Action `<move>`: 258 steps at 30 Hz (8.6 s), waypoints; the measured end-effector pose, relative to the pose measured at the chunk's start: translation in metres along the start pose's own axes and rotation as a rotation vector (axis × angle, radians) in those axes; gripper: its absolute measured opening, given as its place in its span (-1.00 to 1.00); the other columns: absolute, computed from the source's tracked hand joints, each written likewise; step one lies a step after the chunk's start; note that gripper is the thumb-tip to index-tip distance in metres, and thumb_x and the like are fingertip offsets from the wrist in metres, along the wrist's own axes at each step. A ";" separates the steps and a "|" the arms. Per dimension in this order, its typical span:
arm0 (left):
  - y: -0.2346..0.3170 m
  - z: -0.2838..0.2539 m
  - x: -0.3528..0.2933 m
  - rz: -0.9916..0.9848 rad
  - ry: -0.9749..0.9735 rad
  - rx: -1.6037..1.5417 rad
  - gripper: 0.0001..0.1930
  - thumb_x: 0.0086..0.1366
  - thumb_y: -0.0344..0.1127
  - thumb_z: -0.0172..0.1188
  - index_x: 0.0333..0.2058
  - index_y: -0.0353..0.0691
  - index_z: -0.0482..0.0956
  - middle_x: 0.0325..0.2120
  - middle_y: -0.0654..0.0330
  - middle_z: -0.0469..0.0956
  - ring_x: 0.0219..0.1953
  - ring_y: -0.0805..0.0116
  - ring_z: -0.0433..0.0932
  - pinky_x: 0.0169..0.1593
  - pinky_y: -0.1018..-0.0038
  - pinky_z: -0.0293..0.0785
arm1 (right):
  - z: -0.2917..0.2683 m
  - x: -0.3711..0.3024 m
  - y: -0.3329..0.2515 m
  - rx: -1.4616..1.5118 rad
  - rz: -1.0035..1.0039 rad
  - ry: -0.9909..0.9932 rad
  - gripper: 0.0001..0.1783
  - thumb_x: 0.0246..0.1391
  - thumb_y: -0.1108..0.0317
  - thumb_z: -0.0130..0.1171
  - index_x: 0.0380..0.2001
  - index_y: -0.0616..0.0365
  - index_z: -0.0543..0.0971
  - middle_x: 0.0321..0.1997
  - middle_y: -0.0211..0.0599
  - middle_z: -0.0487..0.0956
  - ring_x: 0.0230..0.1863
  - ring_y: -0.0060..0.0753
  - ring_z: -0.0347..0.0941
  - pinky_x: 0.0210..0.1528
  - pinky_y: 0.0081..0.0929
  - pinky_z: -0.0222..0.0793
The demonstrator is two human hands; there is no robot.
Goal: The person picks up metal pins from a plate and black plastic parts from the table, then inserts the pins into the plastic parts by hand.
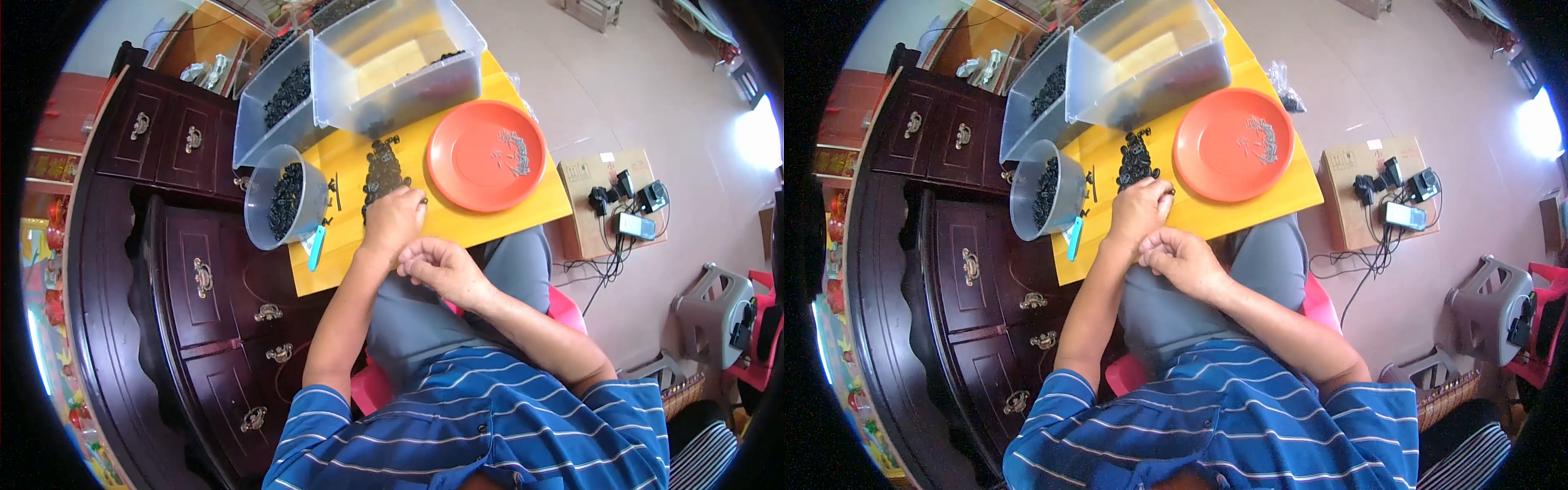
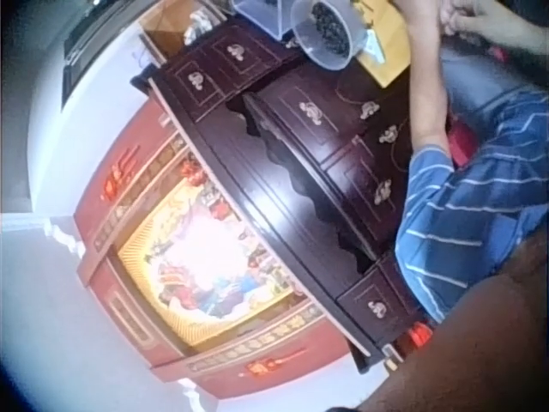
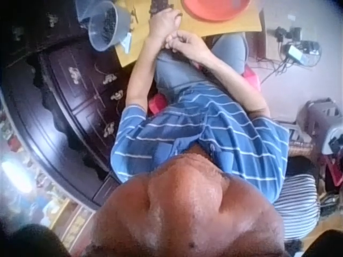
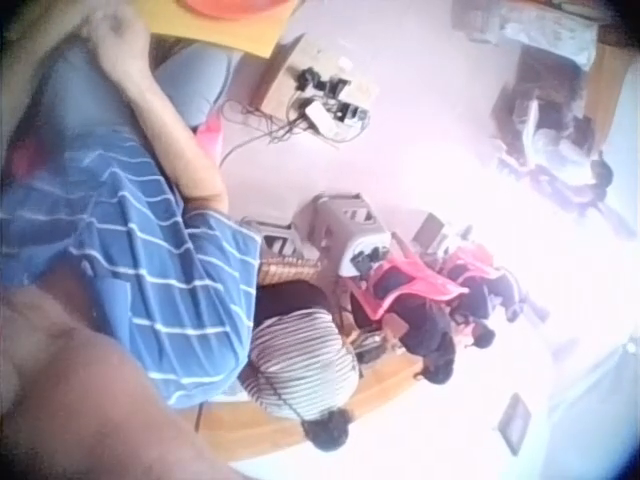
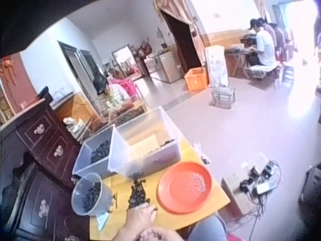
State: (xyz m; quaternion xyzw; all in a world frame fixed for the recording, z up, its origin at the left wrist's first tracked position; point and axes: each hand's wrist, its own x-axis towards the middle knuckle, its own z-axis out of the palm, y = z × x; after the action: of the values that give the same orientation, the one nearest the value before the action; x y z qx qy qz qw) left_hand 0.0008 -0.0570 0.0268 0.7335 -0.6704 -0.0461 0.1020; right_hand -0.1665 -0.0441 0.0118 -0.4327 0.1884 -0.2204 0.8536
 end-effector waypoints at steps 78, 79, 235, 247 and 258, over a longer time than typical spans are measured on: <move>0.041 -0.029 -0.080 -0.153 0.481 -1.024 -0.69 0.27 -0.53 0.25 0.00 -0.32 0.59 -0.41 0.23 0.65 -0.44 0.58 0.57 -0.35 0.60 0.53 | -0.010 0.000 -0.007 0.283 0.180 -0.061 -0.78 0.37 0.15 0.11 -0.21 0.06 0.55 -0.29 -0.53 0.59 -0.39 -0.74 0.44 -0.27 -0.71 0.41; 0.040 -0.029 -0.080 -0.160 0.477 -1.026 -0.69 0.27 -0.53 0.25 0.00 -0.32 0.59 -0.41 0.23 0.65 -0.44 0.58 0.57 -0.35 0.60 0.53 | -0.011 0.001 -0.009 0.286 0.187 -0.058 -0.78 0.37 0.15 0.11 -0.21 0.06 0.55 -0.29 -0.53 0.59 -0.39 -0.74 0.44 -0.27 -0.71 0.41; 0.025 -0.030 -0.078 -0.269 0.243 -1.211 -0.79 0.35 -0.53 0.17 -0.05 -0.31 0.50 -0.34 0.35 0.51 -0.42 0.69 0.43 -0.34 0.69 0.41 | -0.004 -0.002 -0.017 0.249 -0.065 0.310 -0.86 0.18 0.40 0.23 -0.19 0.11 0.57 -0.31 -0.49 0.63 -0.40 -0.74 0.46 -0.30 -0.74 0.37; 0.032 -0.042 -0.076 -0.203 0.288 -1.205 -0.72 0.28 -0.59 0.24 -0.03 -0.36 0.51 -0.27 0.35 0.53 -0.27 0.67 0.47 -0.15 0.68 0.42 | -0.007 0.003 -0.015 0.250 -0.089 0.301 -0.84 0.21 0.38 0.23 -0.15 0.13 0.57 -0.29 -0.46 0.63 -0.39 -0.72 0.47 -0.30 -0.71 0.40; 0.024 -0.037 -0.081 -0.176 0.273 -1.128 -0.67 0.27 -0.61 0.26 0.02 -0.41 0.53 -0.26 0.30 0.56 -0.28 0.64 0.49 -0.15 0.69 0.43 | -0.005 0.000 -0.015 0.211 -0.042 0.288 -0.83 0.23 0.37 0.22 -0.13 0.12 0.56 -0.31 -0.47 0.63 -0.40 -0.74 0.44 -0.31 -0.74 0.35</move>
State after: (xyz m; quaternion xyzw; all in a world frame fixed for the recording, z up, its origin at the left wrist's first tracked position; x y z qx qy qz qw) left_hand -0.0227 0.0243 0.0618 0.6179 -0.4597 -0.3092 0.5579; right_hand -0.1722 -0.0549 0.0212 -0.3085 0.2755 -0.3164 0.8537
